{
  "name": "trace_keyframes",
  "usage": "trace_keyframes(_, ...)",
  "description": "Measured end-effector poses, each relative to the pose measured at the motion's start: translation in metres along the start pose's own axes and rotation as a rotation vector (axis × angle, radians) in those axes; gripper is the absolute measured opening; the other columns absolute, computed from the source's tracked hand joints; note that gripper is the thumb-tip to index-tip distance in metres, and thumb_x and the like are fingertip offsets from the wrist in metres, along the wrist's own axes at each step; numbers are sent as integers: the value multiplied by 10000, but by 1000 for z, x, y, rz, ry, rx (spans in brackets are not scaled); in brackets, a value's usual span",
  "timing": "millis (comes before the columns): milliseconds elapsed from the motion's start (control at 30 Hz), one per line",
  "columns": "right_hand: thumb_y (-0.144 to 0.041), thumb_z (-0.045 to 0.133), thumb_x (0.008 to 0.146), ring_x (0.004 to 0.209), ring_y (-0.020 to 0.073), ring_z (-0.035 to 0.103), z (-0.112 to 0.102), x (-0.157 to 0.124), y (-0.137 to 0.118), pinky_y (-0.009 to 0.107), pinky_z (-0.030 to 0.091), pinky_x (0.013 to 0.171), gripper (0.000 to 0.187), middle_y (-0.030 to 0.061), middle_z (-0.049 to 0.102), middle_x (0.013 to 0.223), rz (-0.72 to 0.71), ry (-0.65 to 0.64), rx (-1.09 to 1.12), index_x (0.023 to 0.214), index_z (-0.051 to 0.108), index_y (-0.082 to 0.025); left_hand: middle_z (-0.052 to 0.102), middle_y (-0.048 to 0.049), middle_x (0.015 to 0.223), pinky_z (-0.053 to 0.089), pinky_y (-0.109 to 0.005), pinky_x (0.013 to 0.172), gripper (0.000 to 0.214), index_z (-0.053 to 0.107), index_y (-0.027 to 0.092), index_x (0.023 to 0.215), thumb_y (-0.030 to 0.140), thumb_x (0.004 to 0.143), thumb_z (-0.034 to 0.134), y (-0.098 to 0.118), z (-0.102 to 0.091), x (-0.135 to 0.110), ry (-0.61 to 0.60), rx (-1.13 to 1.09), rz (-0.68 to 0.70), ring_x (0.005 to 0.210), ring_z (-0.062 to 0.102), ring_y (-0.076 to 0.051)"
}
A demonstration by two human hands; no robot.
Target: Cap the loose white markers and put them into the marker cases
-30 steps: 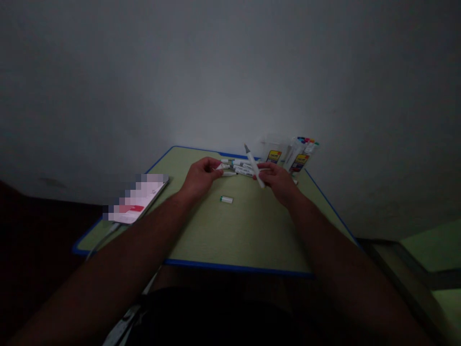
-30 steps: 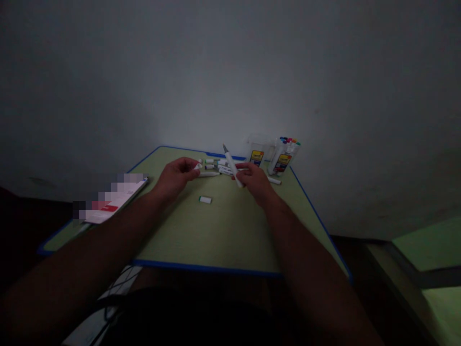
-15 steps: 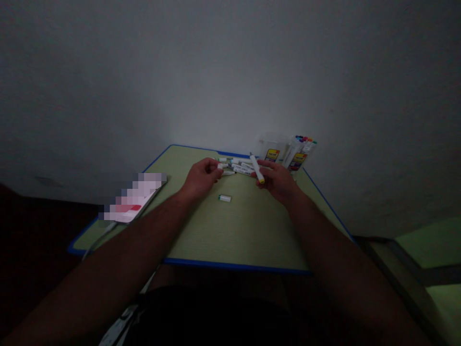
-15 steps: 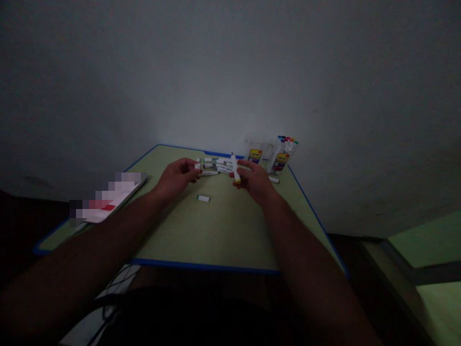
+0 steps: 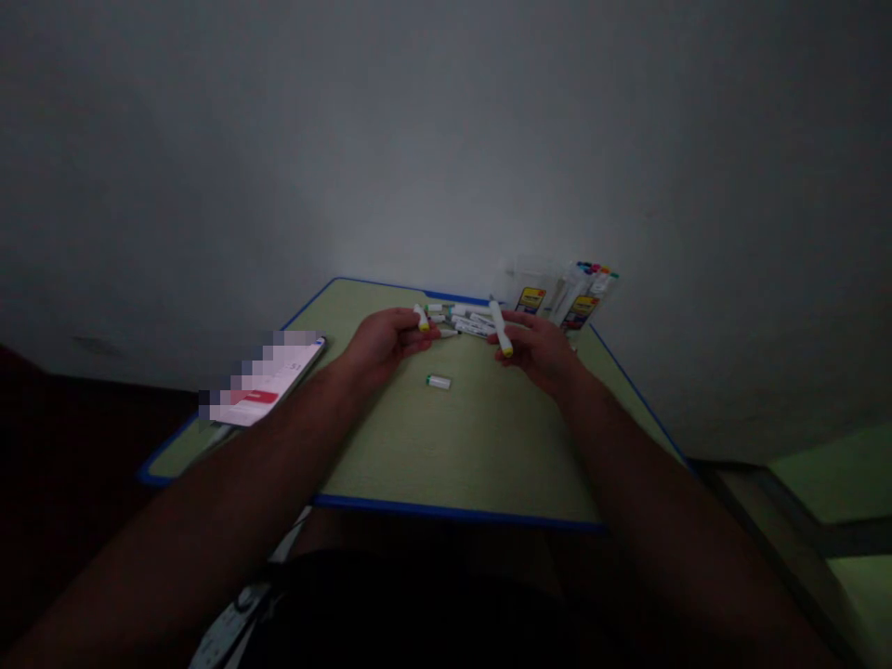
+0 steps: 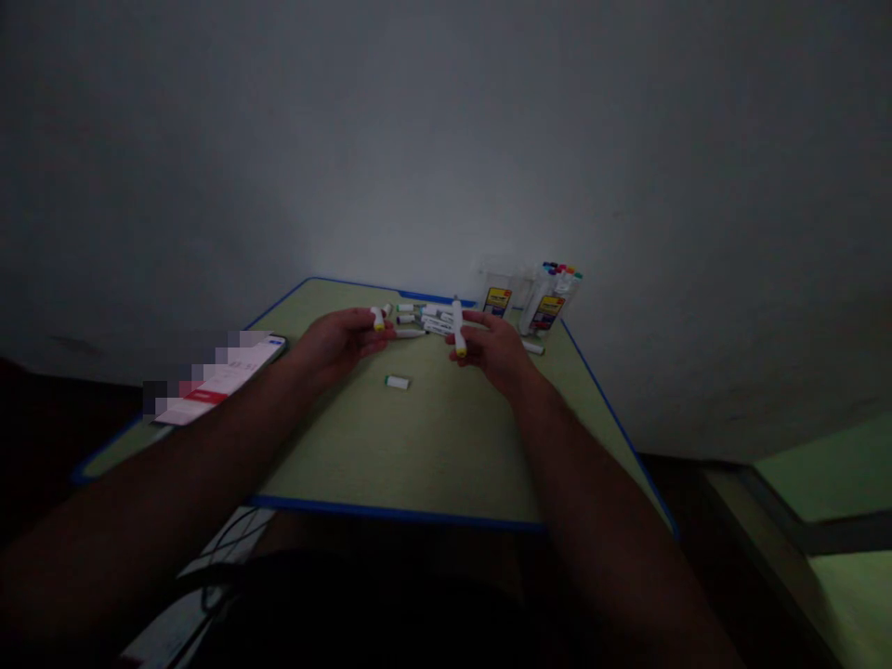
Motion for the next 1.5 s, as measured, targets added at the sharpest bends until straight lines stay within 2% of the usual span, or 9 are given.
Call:
trace_keyframes(333,-134,611,815,525,156,652,-3,4,4,269,510,464,413,77,744,791,-12,-16,-26,1227,576,-140,733,-129,841,569,-242,599,101,650,87,820,48,765,576,-2,0,0,7,-32,-22,717,715,-179)
trace_keyframes(467,-146,632,781,517,148,635,-4,5,4,266,487,458,326,76,737,805,-28,6,-59,1108,624,-144,717,-99,808,552,-245,597,78,640,107,799,65,740,610,-2,-3,4,1,7,14,694,698,-166)
trace_keyframes(667,-162,692,700,555,124,600,-10,7,1,257,487,495,193,48,700,752,-84,47,-77,890,661,-157,675,-24,800,489,-224,570,206,686,151,853,128,653,730,3,-10,7,14,138,117,636,602,-106)
trace_keyframes(1133,-283,781,581,591,124,576,-10,5,-2,278,493,517,286,13,661,724,-108,43,-82,813,654,-176,615,-5,714,451,-228,547,187,695,152,796,149,618,752,9,-9,3,48,158,175,604,541,-100)
trace_keyframes(1500,-299,794,559,584,115,570,-11,4,-4,268,489,517,300,-1,650,700,-121,57,-91,797,656,-179,592,18,669,455,-241,551,220,620,152,730,65,555,721,14,-9,-1,98,139,207,565,534,-99)
Point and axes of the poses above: each hand's wrist, its own x-axis towards the middle knuckle, its own z-axis out of the palm, y = z × x, the point moved 9 cm from there along x, towards the middle knuckle
